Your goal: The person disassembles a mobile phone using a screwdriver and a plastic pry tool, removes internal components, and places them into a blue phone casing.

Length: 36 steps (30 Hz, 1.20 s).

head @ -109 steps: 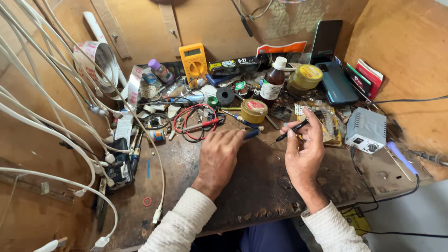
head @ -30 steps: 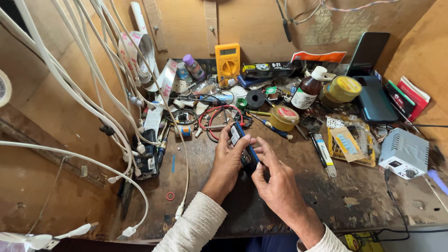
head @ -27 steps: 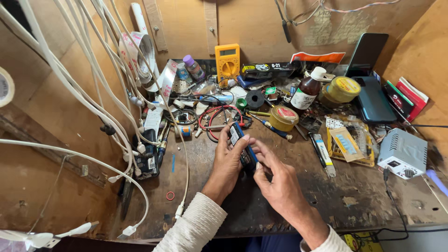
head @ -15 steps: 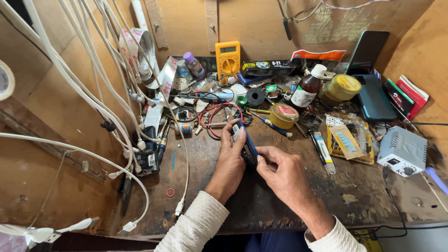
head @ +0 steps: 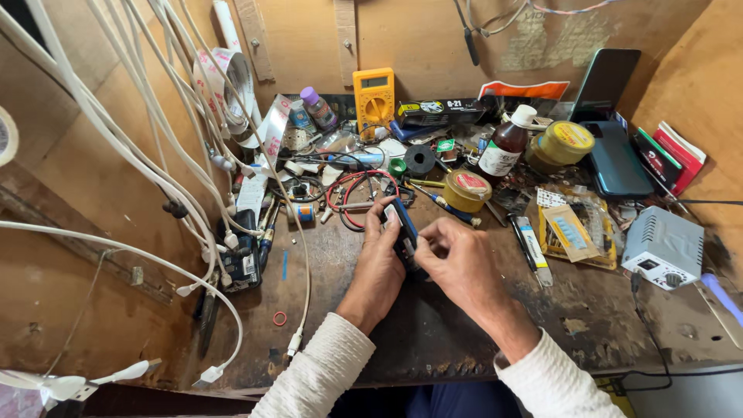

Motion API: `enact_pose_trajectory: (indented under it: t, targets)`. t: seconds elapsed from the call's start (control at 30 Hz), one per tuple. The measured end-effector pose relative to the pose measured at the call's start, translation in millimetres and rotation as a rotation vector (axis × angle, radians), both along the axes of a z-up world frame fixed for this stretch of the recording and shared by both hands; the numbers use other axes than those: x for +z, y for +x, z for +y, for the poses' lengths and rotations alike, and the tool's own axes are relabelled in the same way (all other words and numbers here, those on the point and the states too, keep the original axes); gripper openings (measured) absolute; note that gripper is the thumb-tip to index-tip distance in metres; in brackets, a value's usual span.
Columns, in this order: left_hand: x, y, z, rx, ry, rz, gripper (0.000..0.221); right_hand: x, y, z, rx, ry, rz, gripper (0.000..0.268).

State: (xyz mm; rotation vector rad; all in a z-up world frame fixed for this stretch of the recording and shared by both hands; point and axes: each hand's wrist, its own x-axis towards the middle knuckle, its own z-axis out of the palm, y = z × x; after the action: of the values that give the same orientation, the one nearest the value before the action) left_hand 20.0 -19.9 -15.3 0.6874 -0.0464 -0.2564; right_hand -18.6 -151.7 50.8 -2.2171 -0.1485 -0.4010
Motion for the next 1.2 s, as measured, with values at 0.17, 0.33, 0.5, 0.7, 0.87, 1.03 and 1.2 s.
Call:
enact_pose_trajectory:
  t: [0.17, 0.33, 0.5, 0.7, 0.87, 1.03, 1.2]
  targets:
    - [-6, 5, -1, 0.027, 0.01, -0.054, 0.033, -4, 9, -2, 0.011, 0.021, -0.045, 0.014]
    - [6, -2, -2, 0.035, 0.1, -0.013, 0.041, -4, 9, -8, 0.13, 0.157, -0.015, 0.015]
    - [10, 0, -7, 0.168, 0.17, -0.062, 0.06, -12, 2, -35, -0.008, 0.34, 0.148, 0.018]
    - [26, -15, 12, 0.16, 0.37, 0.023, 0.086, -18, 14, -123, -0.314, 0.226, 0.012, 0.017]
    - [20, -15, 0, 0.219, 0.408, -0.056, 0.085, -16, 9, -107, -0.263, 0.22, 0.006, 0.018]
    - [6, -3, -10, 0.3, 0.426, -0.061, 0.084, -3, 1, -53, -0.111, 0.181, 0.12, 0.02]
    - [5, 3, -10, 0.266, 0.197, -0.029, 0.086, 7, -9, -8, 0.022, 0.08, 0.18, 0.032]
